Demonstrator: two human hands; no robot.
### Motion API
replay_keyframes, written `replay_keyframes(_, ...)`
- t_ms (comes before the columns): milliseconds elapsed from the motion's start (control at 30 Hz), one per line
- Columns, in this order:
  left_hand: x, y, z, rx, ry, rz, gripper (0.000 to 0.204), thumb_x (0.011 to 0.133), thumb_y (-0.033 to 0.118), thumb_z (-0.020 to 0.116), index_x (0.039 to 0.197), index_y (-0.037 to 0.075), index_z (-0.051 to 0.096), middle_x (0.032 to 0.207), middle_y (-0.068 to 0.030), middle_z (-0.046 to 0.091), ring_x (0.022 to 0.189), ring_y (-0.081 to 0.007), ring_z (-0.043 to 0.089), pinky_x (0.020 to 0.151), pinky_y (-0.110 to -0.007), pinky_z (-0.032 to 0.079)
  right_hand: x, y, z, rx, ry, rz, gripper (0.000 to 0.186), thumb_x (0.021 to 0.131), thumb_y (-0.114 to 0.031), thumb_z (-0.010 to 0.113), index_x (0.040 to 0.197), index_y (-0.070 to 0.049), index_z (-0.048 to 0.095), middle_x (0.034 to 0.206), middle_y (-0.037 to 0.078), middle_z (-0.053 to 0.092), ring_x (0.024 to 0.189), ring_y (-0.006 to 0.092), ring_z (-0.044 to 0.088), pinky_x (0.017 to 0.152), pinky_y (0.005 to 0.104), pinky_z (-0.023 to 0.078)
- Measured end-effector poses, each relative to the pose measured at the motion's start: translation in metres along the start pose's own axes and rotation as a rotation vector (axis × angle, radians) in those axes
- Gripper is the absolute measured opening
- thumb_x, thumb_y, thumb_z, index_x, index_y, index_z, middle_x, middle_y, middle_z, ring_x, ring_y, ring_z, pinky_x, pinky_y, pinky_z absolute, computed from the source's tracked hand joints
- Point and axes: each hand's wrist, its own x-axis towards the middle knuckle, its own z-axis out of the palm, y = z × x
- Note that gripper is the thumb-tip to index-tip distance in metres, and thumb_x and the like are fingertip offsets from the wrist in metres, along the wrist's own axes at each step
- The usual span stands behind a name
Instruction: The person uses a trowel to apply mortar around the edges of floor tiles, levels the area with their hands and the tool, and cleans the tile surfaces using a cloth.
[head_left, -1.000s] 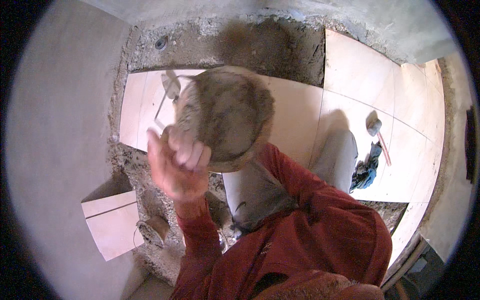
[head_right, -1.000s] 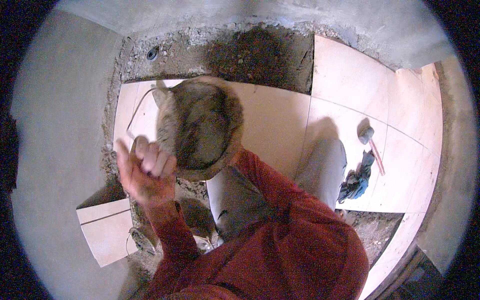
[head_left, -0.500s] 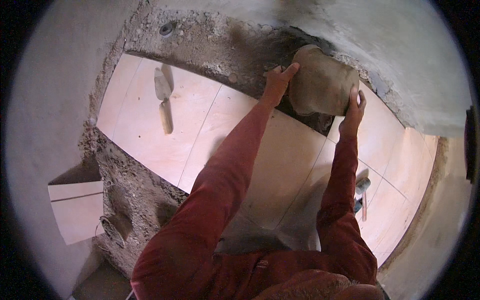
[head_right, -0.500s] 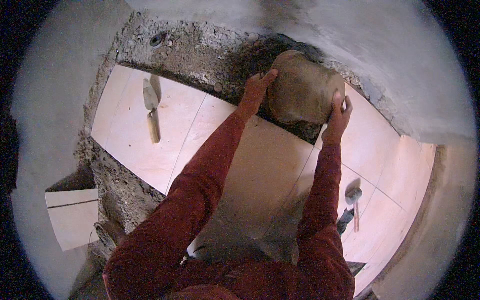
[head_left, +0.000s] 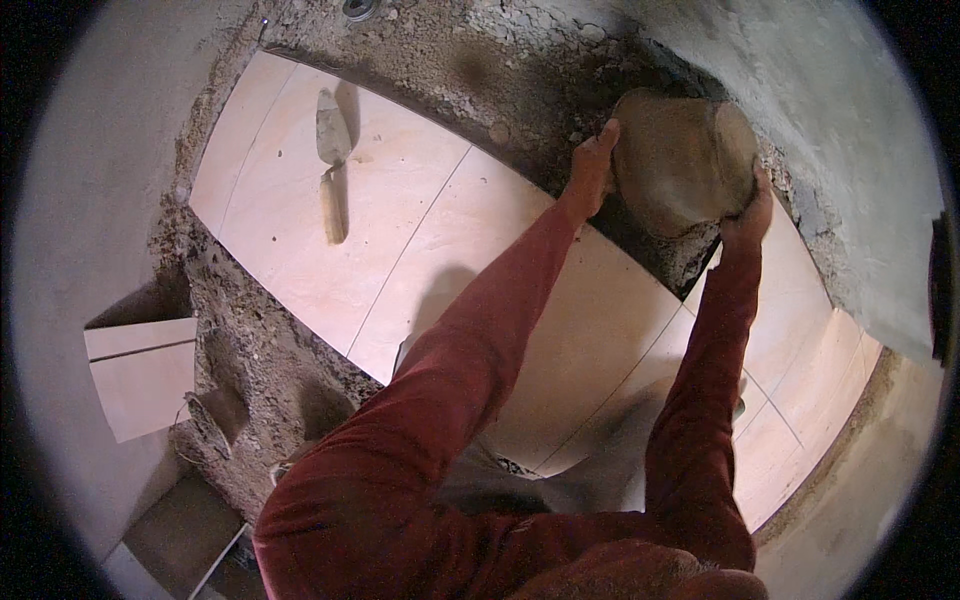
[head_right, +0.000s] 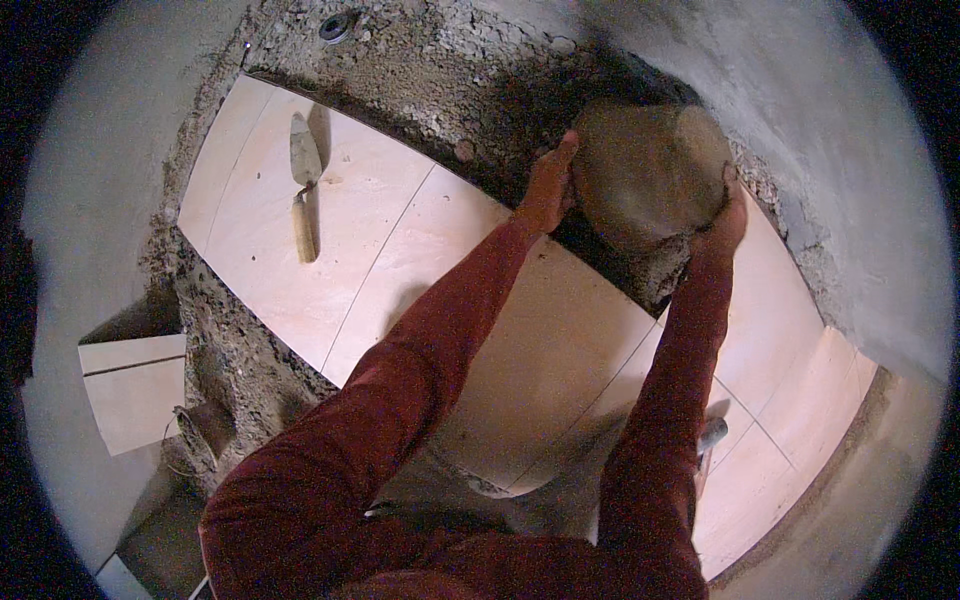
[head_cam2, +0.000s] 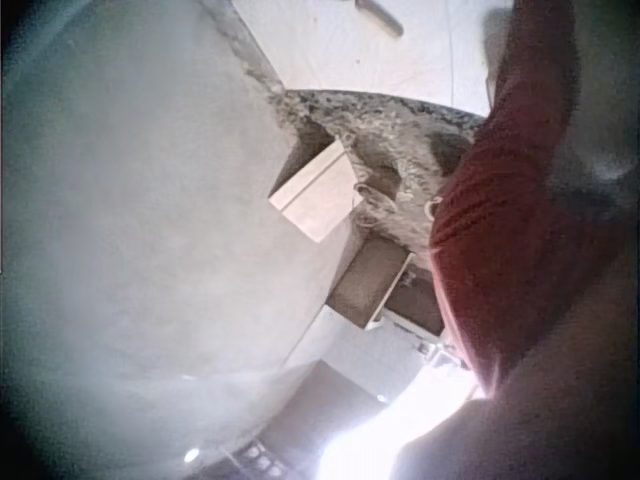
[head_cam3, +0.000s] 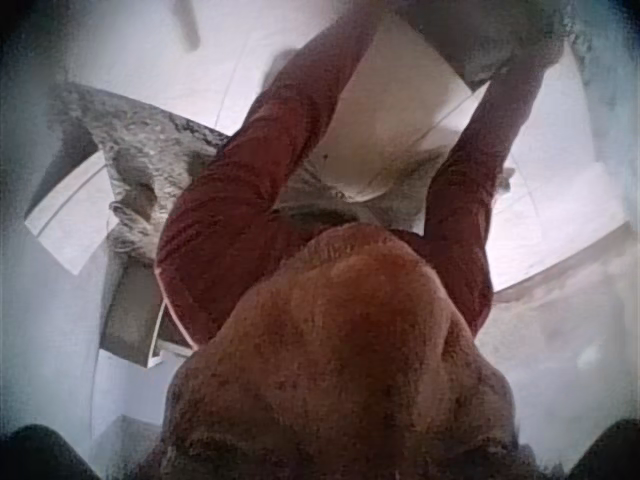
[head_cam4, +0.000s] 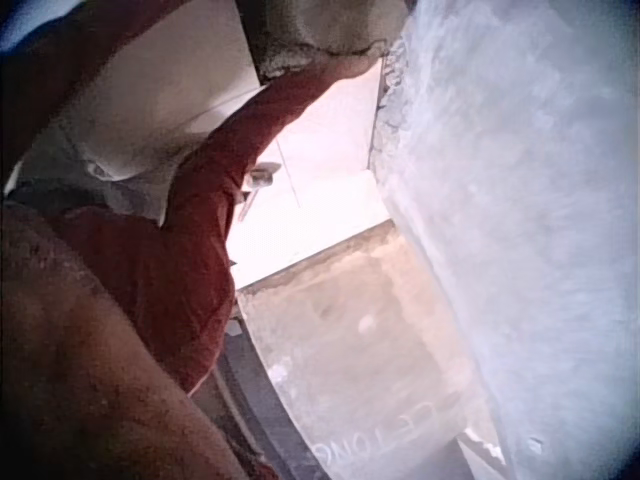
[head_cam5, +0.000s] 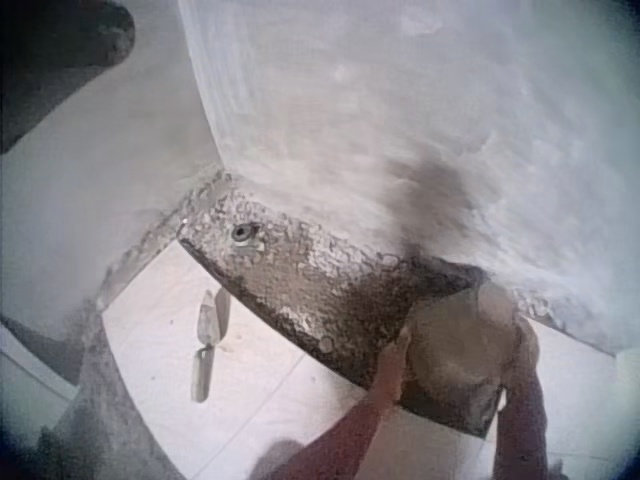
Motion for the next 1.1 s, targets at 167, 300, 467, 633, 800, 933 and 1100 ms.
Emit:
replay_keyframes(167,-0.024,0.087,-0.009,-0.174,-0.084,0.282,0.067,0.099,0.067,0.052,0.135,0.012,0.055,0.116,-0.0007,0.065,0.096,-0.0107,0.064,0.075,-0.026,0.057,-0.013,-0.057,0.097,-0.8,-0.248,-0.89,0.038,0.107,-0.024,0.051,0.136,-0.001,0.061,0.133,0.014,0.064,0.121,0.0257,0.062,0.104,0.0382,0.048)
replay_keyframes(300,0.011,0.142,-0.059,-0.172,-0.141,0.328,0.047,0.101,0.065,0.05,0.1,0.019,0.06,0.061,0.0097,0.053,0.047,-0.0059,0.047,0.047,-0.027,0.052,0.034,0.029,0.168,-1.177,-0.35,-0.822,0.042,0.104,-0.03,0.054,0.134,-0.002,0.062,0.128,0.015,0.065,0.116,0.0263,0.062,0.101,0.0389,0.048)
replay_keyframes(467,0.001,0.112,-0.144,0.075,0.287,-0.265,0.064,0.102,0.055,0.05,0.152,0.015,0.043,0.154,-0.008,0.048,0.137,-0.0287,0.049,0.111,-0.042,0.047,0.065,0.128,0.189,-1.134,-0.435,-0.185,0.056,0.098,-0.042,0.062,0.134,0.001,0.061,0.124,0.018,0.065,0.119,0.0301,0.06,0.104,0.0414,0.044)
replay_keyframes(633,-0.033,0.157,-0.155,0.053,0.156,0.061,0.069,0.1,0.06,0.055,0.152,0.016,0.044,0.153,-0.0058,0.049,0.135,-0.0245,0.05,0.103,-0.041,0.047,-0.01,0.079,0.197,-0.598,-0.351,-0.478,0.063,0.091,-0.044,0.07,0.135,0.0,0.061,0.139,0.022,0.059,0.125,0.0323,0.058,0.107,0.0422,0.044)
replay_keyframes(800,-0.173,0.263,-0.09,0.249,0.32,0.497,0.056,0.098,0.04,0.065,0.138,0.002,0.054,0.132,-0.0137,0.063,0.119,-0.0216,0.064,0.093,-0.037,0.057,-0.085,0.063,0.171,-0.284,-0.603,-0.282,0.054,0.099,-0.04,0.064,0.138,-0.003,0.06,0.137,0.018,0.059,0.129,0.0298,0.055,0.111,0.04,0.042)
replay_keyframes(933,-0.327,0.338,-0.091,0.905,0.577,0.686,0.032,0.085,0.016,0.081,0.108,0.002,0.064,0.101,-0.0095,0.071,0.085,-0.0171,0.07,0.076,-0.031,0.058,-0.143,0.091,0.102,-0.708,-0.523,0.012,0.051,0.095,-0.03,0.067,0.138,-0.002,0.06,0.138,0.017,0.06,0.128,0.0309,0.057,0.111,0.0429,0.043)
replay_keyframes(1100,-0.464,0.382,-0.164,1.453,0.806,0.559,0.025,0.081,0.014,0.087,0.094,0.004,0.069,0.075,0.0018,0.064,0.07,-0.0076,0.057,0.066,-0.026,0.048,-0.194,0.094,-0.022,-1.03,-0.41,0.179,0.029,0.095,-0.03,0.071,0.104,-0.003,0.064,0.098,0.007,0.064,0.093,0.0183,0.063,0.086,0.0349,0.053)
